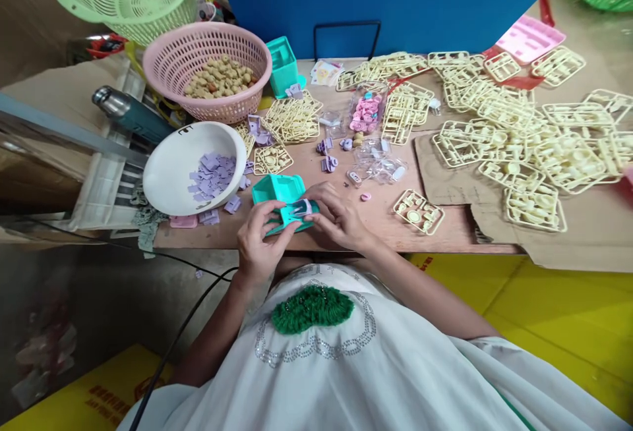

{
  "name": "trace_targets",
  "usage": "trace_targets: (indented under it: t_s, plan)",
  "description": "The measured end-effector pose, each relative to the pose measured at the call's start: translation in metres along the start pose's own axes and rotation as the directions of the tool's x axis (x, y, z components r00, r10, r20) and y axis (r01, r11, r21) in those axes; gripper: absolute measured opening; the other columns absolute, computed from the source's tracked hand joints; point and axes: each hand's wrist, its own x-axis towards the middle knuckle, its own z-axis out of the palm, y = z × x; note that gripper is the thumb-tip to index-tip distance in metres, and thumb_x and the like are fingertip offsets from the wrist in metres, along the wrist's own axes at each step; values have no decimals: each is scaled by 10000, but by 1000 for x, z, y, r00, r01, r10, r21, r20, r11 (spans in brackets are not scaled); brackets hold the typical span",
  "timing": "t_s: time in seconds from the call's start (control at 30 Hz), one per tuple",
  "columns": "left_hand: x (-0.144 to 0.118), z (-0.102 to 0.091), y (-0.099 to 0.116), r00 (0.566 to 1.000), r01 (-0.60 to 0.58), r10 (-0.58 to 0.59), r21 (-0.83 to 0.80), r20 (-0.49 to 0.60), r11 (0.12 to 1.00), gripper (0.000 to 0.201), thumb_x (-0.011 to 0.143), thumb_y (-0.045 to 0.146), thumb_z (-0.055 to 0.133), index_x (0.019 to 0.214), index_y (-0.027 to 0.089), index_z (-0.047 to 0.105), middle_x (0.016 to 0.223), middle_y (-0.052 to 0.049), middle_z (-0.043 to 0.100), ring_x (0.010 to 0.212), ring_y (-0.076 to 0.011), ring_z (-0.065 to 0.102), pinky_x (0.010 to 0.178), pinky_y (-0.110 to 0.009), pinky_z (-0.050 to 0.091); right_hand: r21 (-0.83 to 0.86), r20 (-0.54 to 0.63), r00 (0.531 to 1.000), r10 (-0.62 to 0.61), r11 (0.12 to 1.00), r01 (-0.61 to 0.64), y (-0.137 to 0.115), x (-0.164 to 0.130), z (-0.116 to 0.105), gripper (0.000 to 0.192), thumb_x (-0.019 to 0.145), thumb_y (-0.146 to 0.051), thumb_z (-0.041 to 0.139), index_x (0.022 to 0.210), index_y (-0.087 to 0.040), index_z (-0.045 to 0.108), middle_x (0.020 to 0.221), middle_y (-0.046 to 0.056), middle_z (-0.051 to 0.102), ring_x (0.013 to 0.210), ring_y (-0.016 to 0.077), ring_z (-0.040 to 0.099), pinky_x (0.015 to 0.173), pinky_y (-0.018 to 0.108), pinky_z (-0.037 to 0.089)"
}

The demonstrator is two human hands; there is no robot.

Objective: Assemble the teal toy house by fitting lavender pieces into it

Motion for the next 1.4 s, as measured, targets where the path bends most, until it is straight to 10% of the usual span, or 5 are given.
trace_targets:
  t_s: [0.27, 0.8, 1.13, 1.4]
  plan:
    - [-1, 1, 5, 1000, -20, 19, 65, 18, 998, 243, 910, 348, 790, 1095, 216, 704, 1092, -65, 722, 975, -182, 757, 729, -229, 678, 81, 21, 995, 93, 992, -94, 3, -5, -6, 350, 1020, -459, 666, 1262, -216, 733, 1140, 135, 752, 1092, 269, 700, 971, 468, 585]
    - [1, -2, 3, 997, -53, 46, 126, 54, 991, 153, 944, 357, 759, 1003, 216, 764, 1039, -59, 697, 954, -173, 742, 821, -250, 653, -176, 106, 980, -170, 967, 186, -11, 14, -14, 464, 1032, -219, 636, 1494, -255, 611, 1098, 132, 687, 1023, 260, 636, 858, 449, 567]
    - [7, -14, 17, 990, 38, -34, -24, 136, 999, 166, 1005, 269, 631, 1102, 189, 740, 1151, -87, 619, 1043, -176, 720, 747, -216, 686, 7, 14, 993, 115, 993, -115, -8, -8, -4, 325, 1016, -392, 690, 1308, -261, 747, 1138, 112, 732, 1062, 259, 695, 924, 446, 591]
    - [25, -37, 25, 951, 83, -84, 16, 298, 996, 140, 911, 218, 719, 1039, 187, 764, 1134, -62, 592, 958, -143, 744, 750, -213, 695, -92, 41, 997, -72, 993, 75, -16, 1, -11, 384, 1030, -257, 647, 1413, -273, 663, 1161, 123, 689, 1107, 284, 662, 938, 485, 565]
